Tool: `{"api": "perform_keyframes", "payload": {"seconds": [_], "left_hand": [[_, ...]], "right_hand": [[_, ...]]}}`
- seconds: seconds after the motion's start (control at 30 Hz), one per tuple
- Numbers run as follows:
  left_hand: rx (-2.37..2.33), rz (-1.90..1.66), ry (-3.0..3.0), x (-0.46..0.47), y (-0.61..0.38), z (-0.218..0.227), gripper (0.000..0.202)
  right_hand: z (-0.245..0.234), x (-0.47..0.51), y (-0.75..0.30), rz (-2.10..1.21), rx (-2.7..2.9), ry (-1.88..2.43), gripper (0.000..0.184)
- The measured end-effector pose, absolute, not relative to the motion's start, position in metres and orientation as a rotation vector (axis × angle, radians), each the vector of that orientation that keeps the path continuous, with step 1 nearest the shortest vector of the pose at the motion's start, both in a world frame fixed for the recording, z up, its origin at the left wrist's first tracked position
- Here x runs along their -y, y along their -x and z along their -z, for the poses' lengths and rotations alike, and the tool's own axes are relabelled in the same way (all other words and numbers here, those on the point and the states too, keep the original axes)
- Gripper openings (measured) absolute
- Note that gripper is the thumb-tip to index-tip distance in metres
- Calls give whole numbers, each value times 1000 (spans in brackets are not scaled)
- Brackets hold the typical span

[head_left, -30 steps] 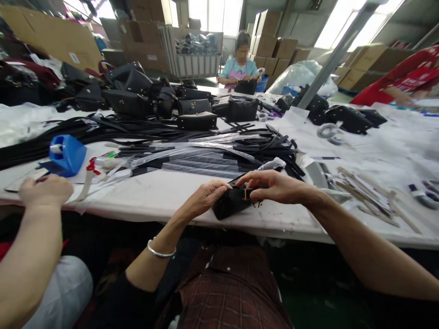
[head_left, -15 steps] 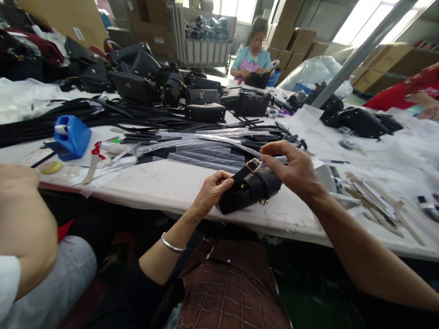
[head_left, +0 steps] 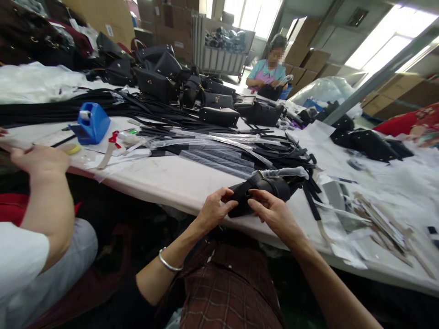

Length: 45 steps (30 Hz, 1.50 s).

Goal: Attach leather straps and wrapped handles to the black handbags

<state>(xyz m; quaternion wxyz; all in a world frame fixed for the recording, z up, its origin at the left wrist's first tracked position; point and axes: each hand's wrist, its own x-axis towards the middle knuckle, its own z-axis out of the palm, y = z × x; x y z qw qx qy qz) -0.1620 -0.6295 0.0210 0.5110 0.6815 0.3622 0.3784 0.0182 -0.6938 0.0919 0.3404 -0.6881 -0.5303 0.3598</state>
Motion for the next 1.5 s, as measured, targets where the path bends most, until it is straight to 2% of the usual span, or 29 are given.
{"api": "perform_keyframes", "payload": {"seconds": [0.1,0.27,0.33,0.47,0.6,0.7,0.9,1.3,1.5], "left_hand": [[-846,-895,-1752,636,158,-21,7],[-732,-927,-1977,642,155,-18,9],[-725,-936,-1915,642,155,-17,7],[-704,-909,-1919,642,156,-15,7],[-745,-872,-2051,645,157,-18,15],[-723,-875,-1918,646,158,-23,11],[-733,-755,-1398,639,158,-22,23],[-900,-896,-1596,626,153,-30,14],[-864,-885,-1534,621,144,-29,14]], "right_hand": [[-95,687,-16,-875,1304,1770,51],[-100,683,-20,-1244,1022,1606,44],[-100,683,-20,-1284,992,1606,44],[-96,684,-18,-1215,1189,1704,45],[-90,684,-15,-974,1347,1764,49],[-90,682,-11,-846,1345,1794,44],[-88,678,1,-997,1123,1562,34],[-82,679,-6,-1015,1090,1619,42],[-86,677,-14,-926,1274,1832,36]]}}
